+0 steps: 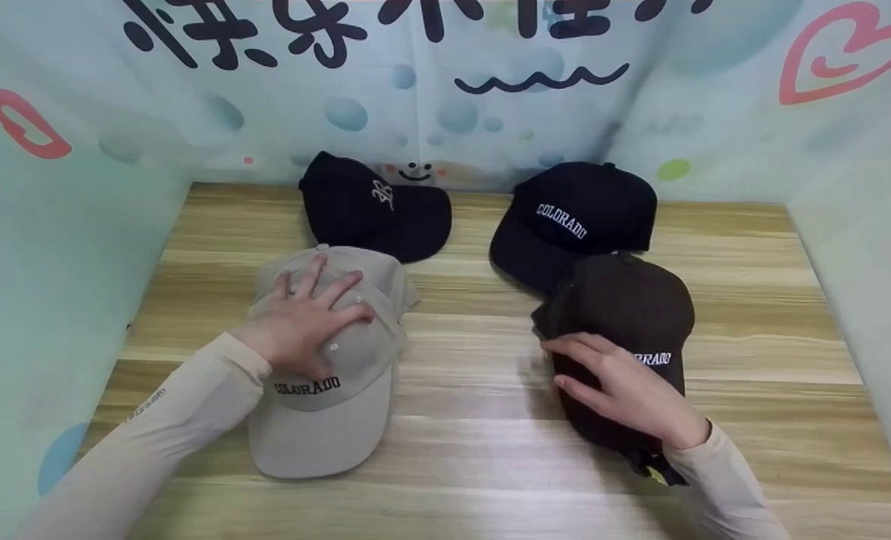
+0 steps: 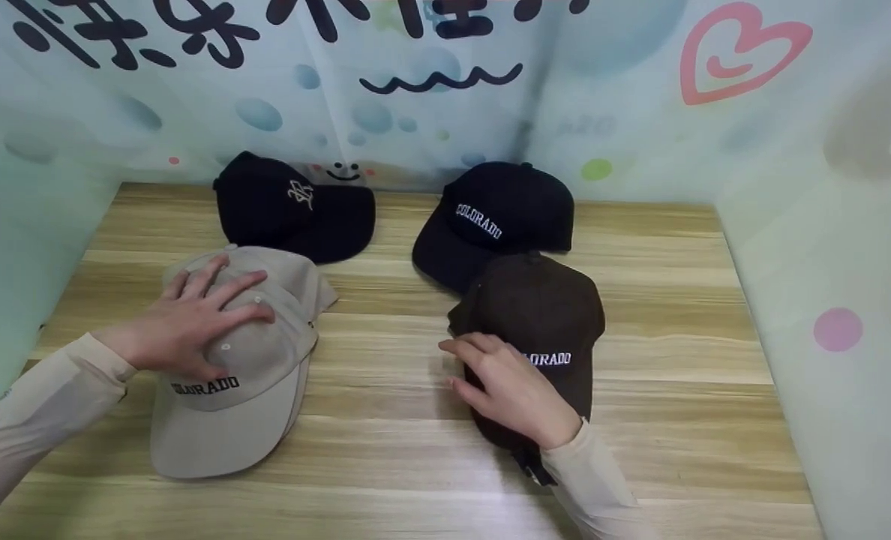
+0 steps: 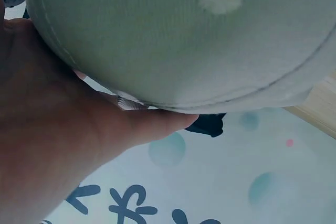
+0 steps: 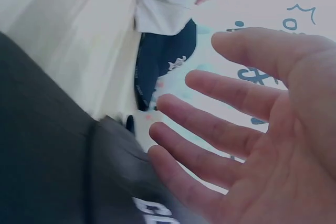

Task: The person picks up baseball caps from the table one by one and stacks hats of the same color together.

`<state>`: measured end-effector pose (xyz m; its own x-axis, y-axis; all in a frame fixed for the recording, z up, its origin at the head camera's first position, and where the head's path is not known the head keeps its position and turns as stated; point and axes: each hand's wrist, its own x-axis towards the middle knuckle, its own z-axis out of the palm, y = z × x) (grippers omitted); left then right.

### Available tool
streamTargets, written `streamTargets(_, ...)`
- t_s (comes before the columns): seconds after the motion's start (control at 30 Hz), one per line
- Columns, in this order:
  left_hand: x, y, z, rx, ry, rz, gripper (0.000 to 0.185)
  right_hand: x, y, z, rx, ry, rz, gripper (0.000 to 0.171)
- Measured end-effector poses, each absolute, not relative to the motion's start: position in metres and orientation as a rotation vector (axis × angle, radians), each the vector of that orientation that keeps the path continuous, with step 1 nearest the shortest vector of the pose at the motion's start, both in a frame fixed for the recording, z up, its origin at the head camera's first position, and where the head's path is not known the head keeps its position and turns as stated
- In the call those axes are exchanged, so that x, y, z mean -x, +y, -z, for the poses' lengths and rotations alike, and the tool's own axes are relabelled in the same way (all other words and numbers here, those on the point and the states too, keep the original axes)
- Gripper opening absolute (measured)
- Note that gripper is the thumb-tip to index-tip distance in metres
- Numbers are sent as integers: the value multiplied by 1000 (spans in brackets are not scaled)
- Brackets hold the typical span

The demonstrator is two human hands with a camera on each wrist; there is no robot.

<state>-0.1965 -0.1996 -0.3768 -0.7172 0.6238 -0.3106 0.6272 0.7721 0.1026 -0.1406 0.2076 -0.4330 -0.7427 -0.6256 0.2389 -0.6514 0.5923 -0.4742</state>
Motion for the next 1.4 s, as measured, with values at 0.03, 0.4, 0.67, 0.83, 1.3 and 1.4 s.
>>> streamTargets(0.03,196,-202,377,-960,2645,7,75,142,208,429,-1112,-2755,-837,37)
streamTargets(0.4,195,-225,372,-913,2698,-60,75,176,239,359,-1161,-2785,-626,39)
streamTargets(0.67,195,-242,369,-821,2706,-51,77,223,270,326,-1101,-2840,-506,36)
streamTargets(0.83,197,-243,362,-781,2688,-75,75,256,281,329,-991,-2954,-355,30)
streamTargets(1.3,205,-188,354,-888,2805,38,40,339,322,354,-673,-3161,-81,28)
streamTargets(1.4,200,-171,356,-983,2803,26,39,346,319,355,-600,-3193,-163,33)
